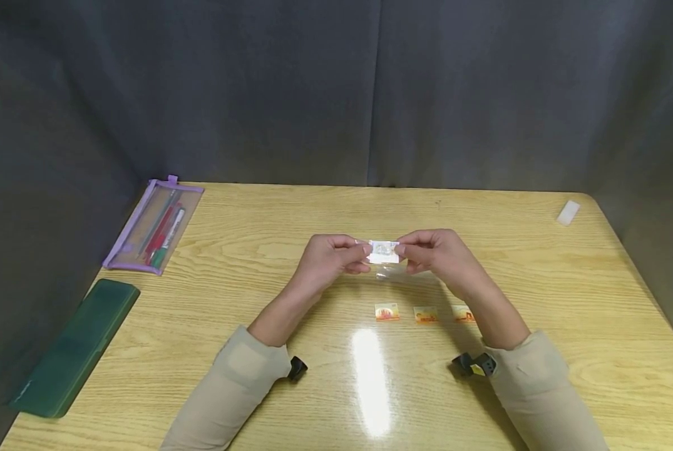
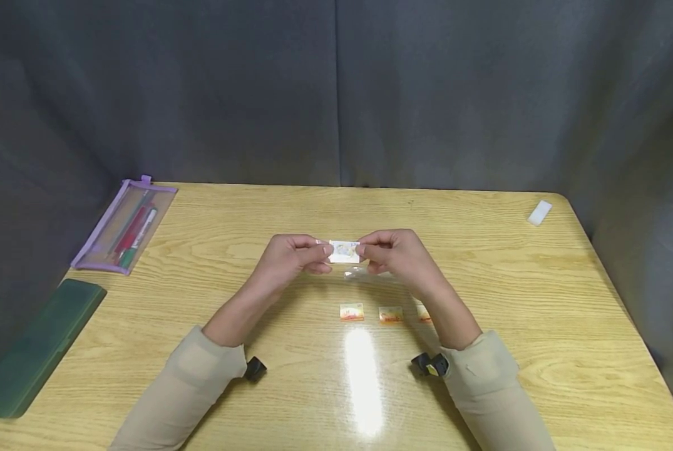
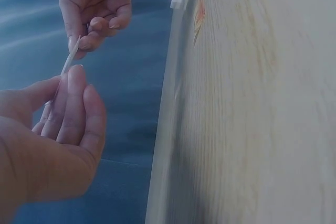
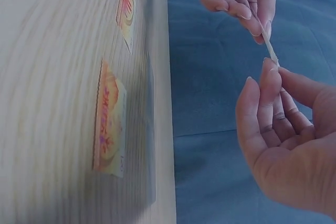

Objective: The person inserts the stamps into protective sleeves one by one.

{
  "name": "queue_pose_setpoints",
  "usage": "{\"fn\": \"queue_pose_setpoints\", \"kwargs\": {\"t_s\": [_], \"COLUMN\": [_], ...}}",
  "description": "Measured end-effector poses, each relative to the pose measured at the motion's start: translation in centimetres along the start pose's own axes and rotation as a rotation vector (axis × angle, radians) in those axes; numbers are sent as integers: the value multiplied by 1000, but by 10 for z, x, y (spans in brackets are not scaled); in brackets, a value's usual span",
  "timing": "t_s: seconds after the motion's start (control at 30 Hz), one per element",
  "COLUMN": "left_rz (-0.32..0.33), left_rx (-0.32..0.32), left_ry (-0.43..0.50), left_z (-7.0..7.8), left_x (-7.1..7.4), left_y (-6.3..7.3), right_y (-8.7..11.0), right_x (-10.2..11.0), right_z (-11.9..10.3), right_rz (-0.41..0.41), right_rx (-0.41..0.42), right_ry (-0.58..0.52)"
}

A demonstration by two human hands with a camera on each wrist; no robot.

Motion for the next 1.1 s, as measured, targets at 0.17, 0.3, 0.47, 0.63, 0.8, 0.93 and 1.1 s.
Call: {"fn": "queue_pose_setpoints", "kwargs": {"t_s": [0.17, 0.3, 0.47, 0.63, 0.8, 0.93, 1.1], "left_rz": [-7, -13, -24, -35, -36, -34, -28], "left_rx": [2, 12, 24, 23, 18, 26, 43], "left_ry": [-2, -10, -9, 7, 18, 22, 24], "left_z": [0, -1, -1, -2, -3, -3, -4], "left_x": [-2, -2, -2, -2, -1, -1, -3], "left_y": [0, -1, -1, -1, -2, -2, -2], "right_y": [0, 0, -1, -1, -2, -2, -2], "right_x": [-2, -3, -4, -4, -5, -6, -9], "right_z": [-1, 0, 0, 1, 2, 2, 1], "right_rz": [4, 2, -10, -24, -12, -8, -12], "right_rx": [-6, -15, -21, -35, -39, -41, -36], "right_ry": [3, -5, -24, -56, -54, -62, -80]}}
Point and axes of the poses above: each hand's wrist, its own y-axis away from the middle knuckle, its own x-axis out of the back of the hand, z = x × y, the point moved 2 cm from there along -y, towards the middle knuckle, and after that the axes turned 13 degrees about z, right-handed, at the moved point
